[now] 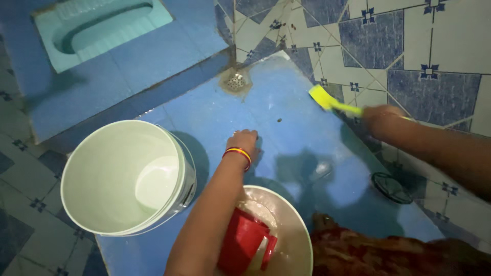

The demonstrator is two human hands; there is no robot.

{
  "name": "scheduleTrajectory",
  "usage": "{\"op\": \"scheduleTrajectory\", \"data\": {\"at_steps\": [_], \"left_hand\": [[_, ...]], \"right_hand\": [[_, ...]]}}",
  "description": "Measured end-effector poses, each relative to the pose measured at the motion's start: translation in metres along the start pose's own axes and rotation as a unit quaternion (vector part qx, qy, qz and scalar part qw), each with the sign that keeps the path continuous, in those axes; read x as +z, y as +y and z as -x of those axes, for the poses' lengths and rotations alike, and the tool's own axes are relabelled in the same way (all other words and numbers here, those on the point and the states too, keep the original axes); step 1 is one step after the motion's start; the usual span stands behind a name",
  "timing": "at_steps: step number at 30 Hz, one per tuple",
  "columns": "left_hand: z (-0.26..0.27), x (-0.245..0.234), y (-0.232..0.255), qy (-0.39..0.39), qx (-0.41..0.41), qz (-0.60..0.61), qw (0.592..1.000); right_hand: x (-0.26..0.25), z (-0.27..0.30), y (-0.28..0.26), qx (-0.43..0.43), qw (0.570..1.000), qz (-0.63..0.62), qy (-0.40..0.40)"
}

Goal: The person scrubs a blue tiled bathroom floor using a yellow brush and soapy water from a red mug. They repeatedly scoop water from a white bucket, pour it onto the floor, and scrub the area around a squat toilet and drain.

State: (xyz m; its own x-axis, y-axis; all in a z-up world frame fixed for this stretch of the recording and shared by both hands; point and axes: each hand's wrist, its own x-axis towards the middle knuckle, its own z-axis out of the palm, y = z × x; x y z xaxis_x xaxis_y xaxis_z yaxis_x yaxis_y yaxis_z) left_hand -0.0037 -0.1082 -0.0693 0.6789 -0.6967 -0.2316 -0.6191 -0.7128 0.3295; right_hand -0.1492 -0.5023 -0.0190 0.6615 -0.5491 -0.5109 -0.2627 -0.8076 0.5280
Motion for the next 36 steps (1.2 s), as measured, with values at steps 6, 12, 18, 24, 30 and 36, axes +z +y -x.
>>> {"op": "scheduleTrajectory", "data": {"at_steps": [6,12,18,24,30,36], "left_hand": [[0.007,-0.022,0.051,0.041,0.107,0.02,0.993],[-0.01,-0.022,0.068,0.053,0.094,0.017,0.994],[-0.015,0.0,0.047,0.007,0.024,0.02,0.999],[-0.013,-0.003,0.073,0.051,0.079,0.055,0.994],[-0.007,-0.015,0.11,0.051,0.117,0.045,0.991],[-0.002,-0.02,0.164,0.014,0.182,0.024,0.983]], "right_hand": [[0.006,0.057,-0.005,0.009,0.997,0.025,-0.073],[0.004,-0.068,-0.062,0.055,0.987,-0.093,0.119],[0.022,-0.022,-0.007,-0.01,0.995,-0.075,0.067],[0.096,0.121,-0.064,0.008,0.945,-0.309,-0.106],[0.094,0.118,-0.046,-0.074,0.988,-0.066,-0.114],[0.161,0.162,0.062,0.04,0.975,-0.209,-0.064]]}}
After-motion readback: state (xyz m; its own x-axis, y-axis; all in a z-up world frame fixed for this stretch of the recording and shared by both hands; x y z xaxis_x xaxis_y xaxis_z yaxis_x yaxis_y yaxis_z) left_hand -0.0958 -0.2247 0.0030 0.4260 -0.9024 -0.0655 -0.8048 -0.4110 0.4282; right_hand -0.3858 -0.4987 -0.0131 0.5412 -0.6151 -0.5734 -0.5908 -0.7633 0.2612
